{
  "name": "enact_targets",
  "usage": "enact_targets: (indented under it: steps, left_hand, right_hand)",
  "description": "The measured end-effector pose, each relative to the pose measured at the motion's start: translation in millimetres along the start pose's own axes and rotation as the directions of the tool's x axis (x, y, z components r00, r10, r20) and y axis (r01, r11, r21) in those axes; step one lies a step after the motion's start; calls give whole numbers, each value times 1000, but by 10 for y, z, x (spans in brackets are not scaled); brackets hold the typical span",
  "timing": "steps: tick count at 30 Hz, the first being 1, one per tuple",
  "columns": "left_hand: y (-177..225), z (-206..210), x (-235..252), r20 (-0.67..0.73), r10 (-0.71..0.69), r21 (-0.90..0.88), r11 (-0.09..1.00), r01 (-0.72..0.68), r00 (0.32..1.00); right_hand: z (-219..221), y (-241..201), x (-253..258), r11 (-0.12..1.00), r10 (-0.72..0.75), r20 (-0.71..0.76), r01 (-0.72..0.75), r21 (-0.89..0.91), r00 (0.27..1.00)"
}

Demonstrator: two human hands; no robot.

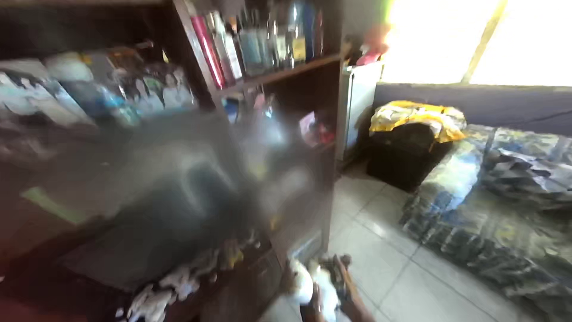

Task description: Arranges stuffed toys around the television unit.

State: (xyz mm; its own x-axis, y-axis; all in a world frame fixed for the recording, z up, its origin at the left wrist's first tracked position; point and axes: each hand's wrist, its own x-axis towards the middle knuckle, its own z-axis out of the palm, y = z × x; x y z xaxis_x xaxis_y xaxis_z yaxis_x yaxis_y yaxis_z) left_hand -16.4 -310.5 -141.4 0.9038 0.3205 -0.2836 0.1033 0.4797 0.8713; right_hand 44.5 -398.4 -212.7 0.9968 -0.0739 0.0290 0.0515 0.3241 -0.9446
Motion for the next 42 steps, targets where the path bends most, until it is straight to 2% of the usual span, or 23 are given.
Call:
enact_targets:
  steps: [2, 3, 5, 7, 10, 15, 17, 18, 20, 22, 23, 24, 25, 26, 28, 30, 31, 34, 36, 38, 39, 41, 42]
  left_hand:
    - [-2, 8, 34, 42, 34, 4, 999, -34, 999]
    - [18, 19, 86, 48, 47, 26, 998, -49, 998]
    - [109, -4, 103, -9, 28, 90, 996, -27, 1000]
    - [179, 1, 92, -80, 9, 147, 989, 3, 997]
    - [242, 12, 33, -67, 30, 118, 993, -22, 997]
    - [468, -541, -53, 38, -32, 58, 998, 29, 999]
    - [764, -805, -136, 92, -43, 153, 988, 28, 995]
    - [908, -931, -185, 110, -48, 240, 970, 20, 993]
    - [1169, -1141, -275, 135, -69, 408, 913, 8, 988]
    - [1390, -1307, -331, 170, -46, 500, 865, -46, 984]
    - [1509, -1367, -349, 171, -30, 536, 841, -68, 985]
    - [1651, -1404, -372, 148, -18, 575, 815, -72, 989]
    - [1823, -1428, -409, 108, -5, 625, 778, -64, 994]
    - [2018, -1458, -455, 55, -2, 665, 746, -35, 998]
    - [2257, -1730, -468, 32, 88, 692, 717, -85, 996]
    - [2443, -2111, -431, 42, 197, 717, 676, -167, 979]
    - [2634, -2187, -435, -2, 204, 718, 681, -141, 979]
    - [3320, -2352, -375, -209, 258, 710, 703, -35, 943]
    - [3824, -2580, -302, -281, 290, 834, 545, 84, 915]
    - [4235, -2960, -142, -334, 301, 917, 321, 235, 893]
    - [4385, -3213, -26, -341, 348, 930, 259, 260, 873]
    - [4645, -3666, 174, -251, 505, 965, 202, 170, 826]
    - [4719, -3958, 272, -129, 607, 987, 155, 42, 784]
  right_hand:
    - [-22, -61, 46, 961, 153, -40, -139, 240, 987]
    - [26, -206, 49, 950, 219, -82, -193, 247, 972]
    - [212, -492, -94, 968, 249, -215, -246, 42, 944]
    - [356, -495, -247, 968, 161, -202, -194, -157, 966]
    - [405, -282, -304, 977, 43, -215, -87, -196, 976]
    - [197, -160, -14, 966, 217, 71, -204, -159, 974]
    - [95, -278, 195, 969, 216, 129, -196, -151, 968]
    - [65, -414, 246, 970, 229, 227, -204, -129, 947]
    - [69, -640, 301, 957, 289, 517, -245, -154, 806]
    - [359, -771, 273, 943, 332, 761, -186, -276, 557]
    - [583, -743, 280, 944, 330, 867, -153, -293, 374]
    - [837, -704, 262, 938, 345, 900, -125, -322, 268]
    - [1085, -707, 224, 927, 375, 896, -91, -364, 237]
    - [1323, -735, 196, 913, 405, 881, -60, -403, 245]
    - [1801, -838, 183, 876, 452, 855, 53, -479, 257]
    - [2279, -956, 156, 851, 449, 865, 190, -490, 223]
    - [2530, -1009, 116, 854, 418, 878, 229, -468, 233]
    - [3377, -1115, 15, 885, 292, 881, 244, -396, 372]
    - [3961, -1268, 9, 898, 225, 867, 250, -361, 444]
    - [4513, -1440, 35, 875, 168, 859, 328, -356, 483]
    - [4778, -1496, 63, 855, 130, 861, 384, -349, 492]
    - [5266, -1577, 88, 822, 50, 879, 481, -306, 475]
    - [5483, -1609, 86, 820, 17, 890, 503, -274, 456]
